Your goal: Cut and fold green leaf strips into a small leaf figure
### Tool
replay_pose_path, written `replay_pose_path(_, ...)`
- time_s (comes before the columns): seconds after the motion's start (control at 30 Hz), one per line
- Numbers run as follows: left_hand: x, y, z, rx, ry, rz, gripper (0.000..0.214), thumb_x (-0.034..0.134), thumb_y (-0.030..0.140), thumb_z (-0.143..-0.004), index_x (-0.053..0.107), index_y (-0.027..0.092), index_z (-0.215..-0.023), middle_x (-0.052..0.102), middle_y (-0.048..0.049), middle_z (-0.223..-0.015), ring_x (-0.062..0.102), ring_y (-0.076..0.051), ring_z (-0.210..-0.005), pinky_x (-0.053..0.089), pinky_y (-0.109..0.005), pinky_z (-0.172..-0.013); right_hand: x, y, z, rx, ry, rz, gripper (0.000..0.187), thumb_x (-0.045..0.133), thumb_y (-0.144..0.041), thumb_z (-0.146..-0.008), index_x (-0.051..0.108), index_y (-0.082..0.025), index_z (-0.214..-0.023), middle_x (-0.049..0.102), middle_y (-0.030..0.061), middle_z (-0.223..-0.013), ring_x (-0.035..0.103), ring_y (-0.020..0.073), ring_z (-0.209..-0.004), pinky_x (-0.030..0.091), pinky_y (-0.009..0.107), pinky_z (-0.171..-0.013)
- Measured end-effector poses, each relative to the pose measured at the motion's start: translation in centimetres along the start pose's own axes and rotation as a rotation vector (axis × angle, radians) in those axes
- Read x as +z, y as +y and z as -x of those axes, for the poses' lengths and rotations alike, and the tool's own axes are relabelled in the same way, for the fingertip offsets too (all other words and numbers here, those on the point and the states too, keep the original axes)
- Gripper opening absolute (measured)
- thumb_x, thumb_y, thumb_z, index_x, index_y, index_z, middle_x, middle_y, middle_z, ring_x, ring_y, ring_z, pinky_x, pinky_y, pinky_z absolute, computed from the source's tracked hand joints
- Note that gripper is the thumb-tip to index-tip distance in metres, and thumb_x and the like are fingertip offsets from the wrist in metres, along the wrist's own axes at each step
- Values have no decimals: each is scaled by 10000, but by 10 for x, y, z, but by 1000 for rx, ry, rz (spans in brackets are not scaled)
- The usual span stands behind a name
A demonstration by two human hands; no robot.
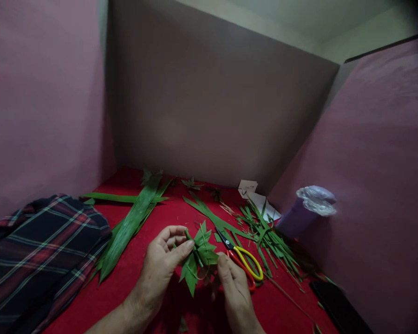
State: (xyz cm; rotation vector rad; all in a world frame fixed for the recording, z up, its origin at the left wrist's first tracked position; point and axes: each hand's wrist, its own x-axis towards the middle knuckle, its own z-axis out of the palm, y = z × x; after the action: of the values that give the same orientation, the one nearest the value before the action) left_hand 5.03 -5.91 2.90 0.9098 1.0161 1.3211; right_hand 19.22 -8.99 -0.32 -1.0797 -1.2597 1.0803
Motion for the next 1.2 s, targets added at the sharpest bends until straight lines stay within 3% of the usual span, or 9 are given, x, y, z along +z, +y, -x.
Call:
replay_pose_path(0.27,-2,0,-2,12,19,38,308,714,263,-624,540,166,-859,606,3,-703,582,-130,-618,440,-239,-589,5,1,-2,52,-40,-62,255,592,-411,-752,624,-164,-804,521,-13,-601,432,105,-505,335,189,-418)
replay_pose_path(0.43,-1,3,0,-1,32,43,327,731,269,-592,544,162,-838,593,8,-680,561,-121,-584,432,-228,-545,4,-2,-6,117,-75,-147,224,656,-370,-703,602,-153,-717,501,-41,-509,374,69,-400,281,177,-367)
replay_pose_path(0.57,-1,2,0,15,18,24,307,705,250,-630,532,155,-864,576,4,-695,545,-114,-602,437,-231,-558,4,0,-7,158,-35,-246,243,724,-330,-630,567,-144,-641,513,-50,-510,414,59,-431,310,163,-409)
replay_pose_path(0.93,-1,-1,1,21,19,30,280,708,230,-621,547,158,-839,574,5,-698,546,-115,-615,444,-230,-575,4,9,-7,266,-32,-322,265,735,-332,-624,557,-150,-697,525,-52,-509,416,59,-417,307,158,-391)
replay_pose_path(1.2,0,-1,1,17,32,41,285,714,253,-611,553,162,-828,586,4,-684,556,-124,-617,440,-232,-571,5,5,-5,226,-47,-255,258,710,-356,-645,582,-136,-691,522,-44,-487,393,50,-375,274,155,-355)
